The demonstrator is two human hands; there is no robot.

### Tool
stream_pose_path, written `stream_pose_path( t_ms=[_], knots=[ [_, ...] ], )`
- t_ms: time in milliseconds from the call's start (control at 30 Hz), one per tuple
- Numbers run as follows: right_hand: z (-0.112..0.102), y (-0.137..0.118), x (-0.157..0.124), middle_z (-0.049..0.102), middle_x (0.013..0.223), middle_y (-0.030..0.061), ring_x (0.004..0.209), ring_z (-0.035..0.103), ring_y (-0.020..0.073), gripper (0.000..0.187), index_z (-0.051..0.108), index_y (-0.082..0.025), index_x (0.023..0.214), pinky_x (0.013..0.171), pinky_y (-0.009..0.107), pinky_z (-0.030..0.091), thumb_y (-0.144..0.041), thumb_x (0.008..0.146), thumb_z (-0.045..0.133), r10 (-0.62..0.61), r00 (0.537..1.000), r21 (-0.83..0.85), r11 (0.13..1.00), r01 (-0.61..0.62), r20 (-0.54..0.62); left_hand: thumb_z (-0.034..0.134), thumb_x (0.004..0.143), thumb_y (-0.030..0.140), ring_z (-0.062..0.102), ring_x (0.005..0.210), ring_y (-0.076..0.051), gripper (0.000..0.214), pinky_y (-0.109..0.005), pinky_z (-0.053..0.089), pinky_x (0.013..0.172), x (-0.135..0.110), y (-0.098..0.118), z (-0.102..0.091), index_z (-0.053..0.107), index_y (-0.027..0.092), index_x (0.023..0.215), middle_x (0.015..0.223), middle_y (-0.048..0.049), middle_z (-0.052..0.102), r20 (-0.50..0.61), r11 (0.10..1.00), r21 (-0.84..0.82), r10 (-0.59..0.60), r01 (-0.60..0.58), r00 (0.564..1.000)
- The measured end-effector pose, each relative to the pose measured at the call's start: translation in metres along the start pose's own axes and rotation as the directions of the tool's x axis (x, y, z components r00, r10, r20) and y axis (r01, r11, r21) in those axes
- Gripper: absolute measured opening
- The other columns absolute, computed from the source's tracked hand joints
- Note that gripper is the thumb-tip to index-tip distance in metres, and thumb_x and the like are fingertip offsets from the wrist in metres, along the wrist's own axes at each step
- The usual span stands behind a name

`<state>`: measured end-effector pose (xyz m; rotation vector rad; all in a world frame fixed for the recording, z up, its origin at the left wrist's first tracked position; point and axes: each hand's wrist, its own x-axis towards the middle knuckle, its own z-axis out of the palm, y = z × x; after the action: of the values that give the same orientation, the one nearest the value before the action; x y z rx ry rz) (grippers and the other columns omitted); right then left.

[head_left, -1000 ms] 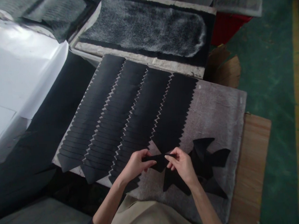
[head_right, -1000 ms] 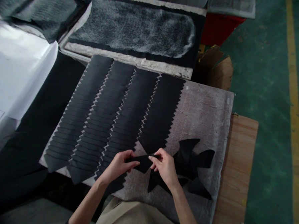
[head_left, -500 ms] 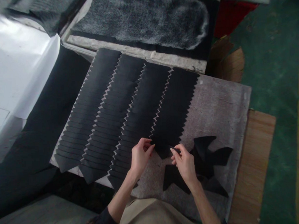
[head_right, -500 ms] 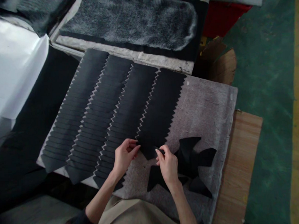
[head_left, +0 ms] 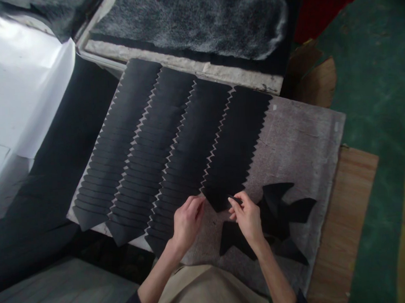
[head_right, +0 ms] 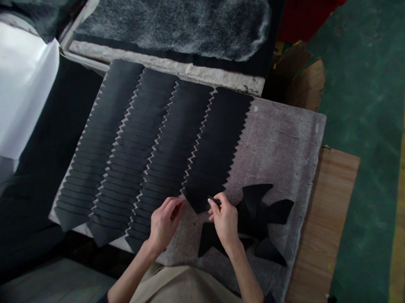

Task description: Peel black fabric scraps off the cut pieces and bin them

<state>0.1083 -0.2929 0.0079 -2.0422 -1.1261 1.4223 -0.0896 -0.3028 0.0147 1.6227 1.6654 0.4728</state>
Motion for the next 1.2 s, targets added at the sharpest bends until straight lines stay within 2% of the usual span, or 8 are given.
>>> stream_pose_path(
  t_ms=[133, 200, 300, 467, 700, 1000, 1133, 1200],
  knots=[
    [0.001, 0.003, 0.002, 0.062, 0.057, -0.0023, 0.042, 0.059, 0.0122, 0.036, 0.056, -0.022, 0.092, 0.042, 0.019, 0.045, -0.057, 0.087, 0.051, -0.001, 1.0, -0.003, 1.0, 0.001, -0.004, 0.044, 0.094, 0.014, 0.049, 0.129, -0.026, 0.038, -0.042, 0.043, 0.106, -0.003, -0.007, 0.005, 0.058, 0.022, 0.128, 0.133, -0.0091, 0.061, 0.056, 0.933, 0.226, 0.273, -0.279, 0.96],
    [0.001, 0.004, 0.002, 0.061, 0.056, -0.0034, 0.041, 0.059, 0.0118, 0.034, 0.056, -0.022, 0.092, 0.043, 0.019, 0.045, -0.056, 0.088, 0.051, -0.01, 1.0, -0.009, 1.0, 0.01, -0.008, 0.042, 0.093, 0.011, 0.043, 0.136, -0.026, 0.045, -0.045, 0.04, 0.11, -0.005, -0.01, 0.008, 0.052, 0.021, 0.136, 0.14, -0.0091, 0.056, 0.114, 0.88, 0.31, 0.341, -0.36, 0.933],
    [-0.001, 0.001, 0.001, 0.059, 0.054, -0.0051, 0.039, 0.058, 0.011, 0.031, 0.055, -0.022, 0.089, 0.043, 0.019, 0.043, -0.052, 0.089, 0.051, -0.027, 1.0, -0.04, 0.999, 0.027, -0.004, 0.042, 0.092, 0.008, 0.04, 0.138, -0.028, 0.05, -0.047, 0.037, 0.113, -0.006, -0.014, 0.011, 0.046, 0.017, 0.141, 0.145, -0.011, 0.05, 0.183, 0.813, 0.406, 0.374, -0.416, 0.909],
    [-0.007, -0.004, -0.001, 0.058, 0.051, -0.0067, 0.037, 0.056, 0.0091, 0.028, 0.054, -0.023, 0.082, 0.047, 0.019, 0.041, -0.047, 0.094, 0.045, -0.037, 0.999, -0.148, 0.988, 0.041, 0.032, 0.043, 0.091, 0.007, 0.039, 0.139, -0.028, 0.051, -0.048, 0.035, 0.114, -0.006, -0.014, 0.012, 0.047, 0.014, 0.141, 0.147, -0.0124, 0.048, 0.204, 0.748, 0.49, 0.402, -0.449, 0.893],
    [-0.01, -0.005, 0.0, 0.063, 0.055, -0.0046, 0.041, 0.058, 0.0103, 0.025, 0.053, -0.023, 0.077, 0.049, 0.02, 0.037, -0.042, 0.093, 0.05, -0.013, 0.999, -0.36, 0.933, -0.001, -0.037, 0.047, 0.087, 0.006, 0.038, 0.139, -0.03, 0.055, -0.051, 0.034, 0.113, -0.006, -0.008, 0.013, 0.051, 0.024, 0.139, 0.147, -0.0132, 0.047, 0.203, 0.752, 0.492, 0.391, -0.439, 0.898],
    [-0.012, -0.008, 0.004, 0.066, 0.061, -0.0025, 0.047, 0.06, 0.0119, 0.02, 0.053, -0.023, 0.078, 0.049, 0.021, 0.034, -0.039, 0.09, 0.055, 0.031, 0.998, -0.446, 0.893, -0.052, -0.055, 0.057, 0.085, 0.009, 0.038, 0.135, -0.042, 0.064, -0.057, 0.04, 0.104, -0.008, 0.02, 0.023, 0.045, 0.033, 0.142, 0.141, -0.0183, 0.046, 0.214, 0.693, 0.608, 0.327, -0.388, 0.92],
    [-0.019, -0.007, -0.016, 0.068, 0.068, -0.0003, 0.055, 0.063, 0.0142, 0.009, 0.057, -0.021, 0.094, 0.052, 0.023, 0.037, -0.028, 0.093, 0.051, -0.129, 0.984, -0.53, 0.847, 0.047, -0.12, 0.059, 0.084, 0.01, 0.034, 0.137, -0.043, 0.068, -0.058, 0.039, 0.104, -0.009, 0.025, 0.025, 0.04, 0.035, 0.145, 0.143, -0.0182, 0.043, 0.217, 0.681, 0.627, 0.315, -0.379, 0.924],
    [-0.029, -0.006, -0.029, 0.069, 0.077, 0.001, 0.063, 0.065, 0.0145, 0.013, 0.057, -0.022, 0.101, 0.058, 0.024, 0.043, -0.027, 0.095, 0.048, -0.27, 0.947, -0.524, 0.84, 0.142, -0.176, 0.058, 0.084, 0.008, 0.034, 0.138, -0.042, 0.069, -0.058, 0.038, 0.105, -0.009, 0.026, 0.025, 0.04, 0.035, 0.145, 0.144, -0.0177, 0.042, 0.213, 0.683, 0.628, 0.309, -0.372, 0.927]
  ],
)
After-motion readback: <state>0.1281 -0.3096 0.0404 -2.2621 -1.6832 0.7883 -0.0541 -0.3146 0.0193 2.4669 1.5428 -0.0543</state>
